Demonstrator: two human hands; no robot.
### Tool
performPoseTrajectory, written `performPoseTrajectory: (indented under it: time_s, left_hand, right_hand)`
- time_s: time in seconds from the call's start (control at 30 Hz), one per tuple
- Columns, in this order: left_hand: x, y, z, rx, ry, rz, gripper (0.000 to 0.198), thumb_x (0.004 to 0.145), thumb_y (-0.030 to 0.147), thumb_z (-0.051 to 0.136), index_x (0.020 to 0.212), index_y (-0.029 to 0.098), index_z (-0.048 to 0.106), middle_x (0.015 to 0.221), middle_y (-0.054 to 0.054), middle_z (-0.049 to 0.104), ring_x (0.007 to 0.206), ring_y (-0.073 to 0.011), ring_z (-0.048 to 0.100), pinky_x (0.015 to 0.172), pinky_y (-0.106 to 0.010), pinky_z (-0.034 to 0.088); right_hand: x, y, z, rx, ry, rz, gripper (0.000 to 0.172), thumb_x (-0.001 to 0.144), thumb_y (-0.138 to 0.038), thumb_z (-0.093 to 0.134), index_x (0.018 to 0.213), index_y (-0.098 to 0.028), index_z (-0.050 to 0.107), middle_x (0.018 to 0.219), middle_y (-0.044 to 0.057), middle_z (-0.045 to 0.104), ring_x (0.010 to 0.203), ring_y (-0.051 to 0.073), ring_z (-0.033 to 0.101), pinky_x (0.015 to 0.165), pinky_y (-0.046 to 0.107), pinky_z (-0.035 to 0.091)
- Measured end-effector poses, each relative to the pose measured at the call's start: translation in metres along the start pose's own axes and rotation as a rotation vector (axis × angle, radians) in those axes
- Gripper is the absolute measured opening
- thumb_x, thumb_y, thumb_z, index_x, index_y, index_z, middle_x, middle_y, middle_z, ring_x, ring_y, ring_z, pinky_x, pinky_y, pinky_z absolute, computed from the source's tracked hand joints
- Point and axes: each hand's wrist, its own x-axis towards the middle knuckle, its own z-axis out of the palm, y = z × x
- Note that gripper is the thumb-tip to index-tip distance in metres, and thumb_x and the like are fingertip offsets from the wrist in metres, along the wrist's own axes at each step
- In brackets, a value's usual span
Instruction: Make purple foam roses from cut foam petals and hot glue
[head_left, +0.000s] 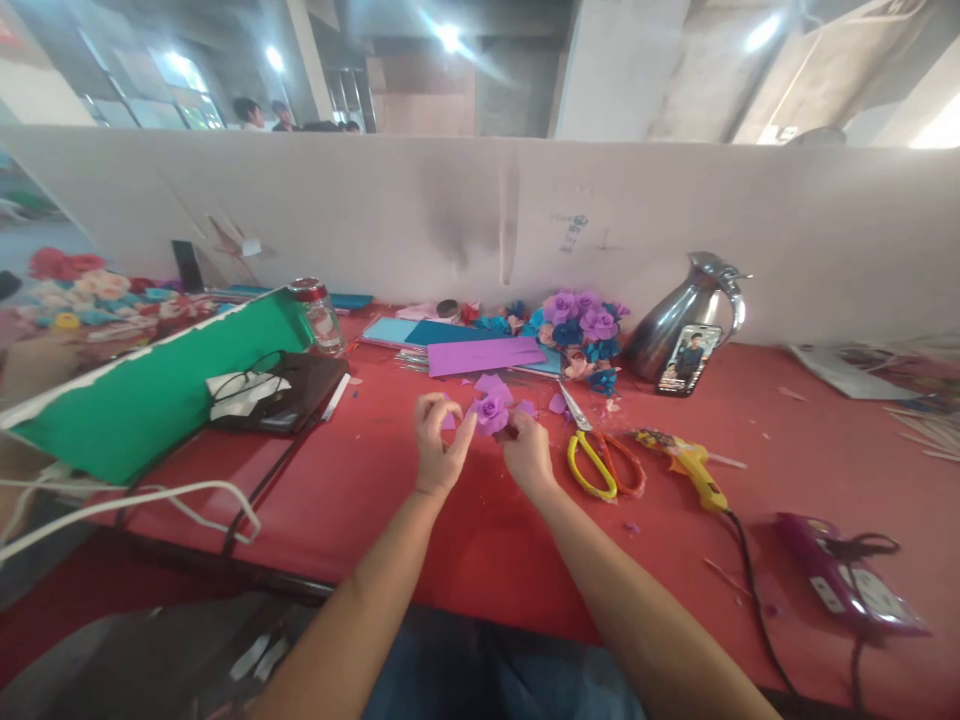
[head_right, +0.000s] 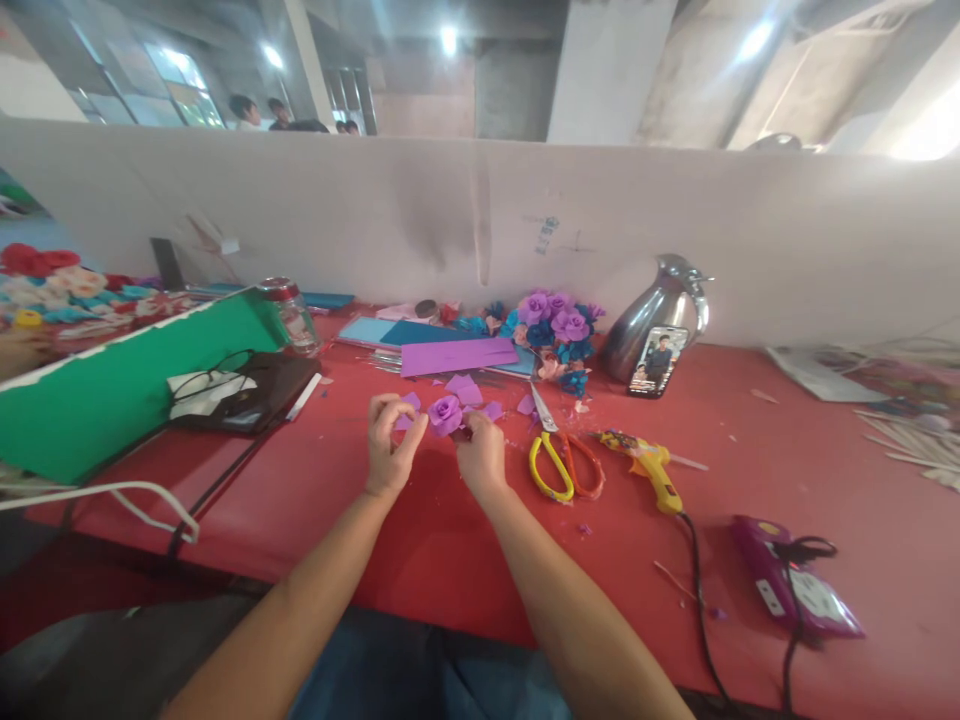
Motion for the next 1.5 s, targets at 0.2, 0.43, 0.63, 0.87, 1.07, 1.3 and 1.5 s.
performPoseTrajectory:
  time_s: [0.2, 0.43, 0.63, 0.87, 1.07, 1.3, 1.5]
  left_hand:
    - [-0.003, 0.002, 0.001, 0.110, 0.024, 0.078, 0.011, 0.083, 0.029, 0.057, 0.078, 0.019, 0.058, 0.091, -0.005, 0.043, 0.091, -0.0198, 0.049, 0.087, -0.035, 0.042]
    - [-0.003, -0.010, 0.007, 0.042, -0.012, 0.004, 0.012, 0.081, 0.026, 0.057, 0.072, 0.019, 0.058, 0.086, -0.004, 0.046, 0.087, -0.0187, 0.050, 0.084, -0.035, 0.042]
    - [-0.004, -0.013, 0.009, -0.023, -0.028, -0.076, 0.014, 0.082, 0.029, 0.056, 0.072, 0.020, 0.058, 0.086, -0.004, 0.049, 0.090, -0.0199, 0.050, 0.086, -0.036, 0.041]
    - [-0.003, -0.012, 0.015, -0.082, -0.090, -0.157, 0.015, 0.080, 0.026, 0.058, 0.066, 0.020, 0.057, 0.081, -0.002, 0.050, 0.087, -0.0192, 0.051, 0.085, -0.035, 0.041]
    - [-0.003, -0.009, 0.014, -0.196, -0.055, -0.258, 0.012, 0.079, 0.025, 0.056, 0.070, 0.021, 0.060, 0.085, -0.002, 0.053, 0.089, -0.0189, 0.053, 0.086, -0.033, 0.041]
    - [-0.011, -0.014, 0.014, -0.237, 0.095, -0.311, 0.013, 0.077, 0.026, 0.057, 0.065, 0.020, 0.058, 0.082, -0.003, 0.053, 0.087, -0.0196, 0.053, 0.080, -0.032, 0.043]
    - [-0.018, -0.007, 0.008, -0.198, 0.102, -0.233, 0.016, 0.078, 0.027, 0.056, 0.063, 0.021, 0.058, 0.077, -0.003, 0.053, 0.083, -0.0188, 0.053, 0.083, -0.033, 0.043]
  right_hand:
    - [-0.001, 0.001, -0.001, -0.040, -0.004, -0.083, 0.012, 0.073, -0.020, 0.051, 0.071, -0.019, 0.063, 0.076, 0.005, 0.066, 0.072, 0.019, 0.059, 0.067, 0.027, 0.040]
    - [-0.002, 0.005, 0.001, -0.084, 0.013, -0.074, 0.012, 0.072, -0.021, 0.049, 0.064, -0.019, 0.058, 0.070, 0.002, 0.062, 0.065, 0.017, 0.054, 0.061, 0.025, 0.038]
    - [-0.001, 0.012, 0.004, -0.112, 0.016, -0.061, 0.012, 0.072, -0.022, 0.049, 0.062, -0.020, 0.056, 0.069, 0.002, 0.062, 0.065, 0.017, 0.054, 0.062, 0.026, 0.038]
    - [0.000, 0.009, 0.001, -0.100, 0.005, -0.072, 0.012, 0.072, -0.024, 0.050, 0.065, -0.019, 0.058, 0.071, 0.003, 0.064, 0.065, 0.017, 0.055, 0.063, 0.026, 0.039]
    - [0.001, 0.007, -0.002, -0.096, -0.005, -0.066, 0.014, 0.072, -0.026, 0.049, 0.065, -0.019, 0.060, 0.072, 0.004, 0.065, 0.067, 0.018, 0.056, 0.063, 0.026, 0.038]
    - [-0.003, 0.004, -0.002, -0.078, -0.033, -0.091, 0.014, 0.072, -0.025, 0.049, 0.067, -0.019, 0.060, 0.073, 0.005, 0.066, 0.068, 0.019, 0.056, 0.066, 0.027, 0.040]
    - [-0.009, 0.004, -0.002, -0.099, -0.066, -0.159, 0.012, 0.071, -0.023, 0.047, 0.066, -0.019, 0.058, 0.072, 0.004, 0.064, 0.067, 0.018, 0.055, 0.064, 0.026, 0.040]
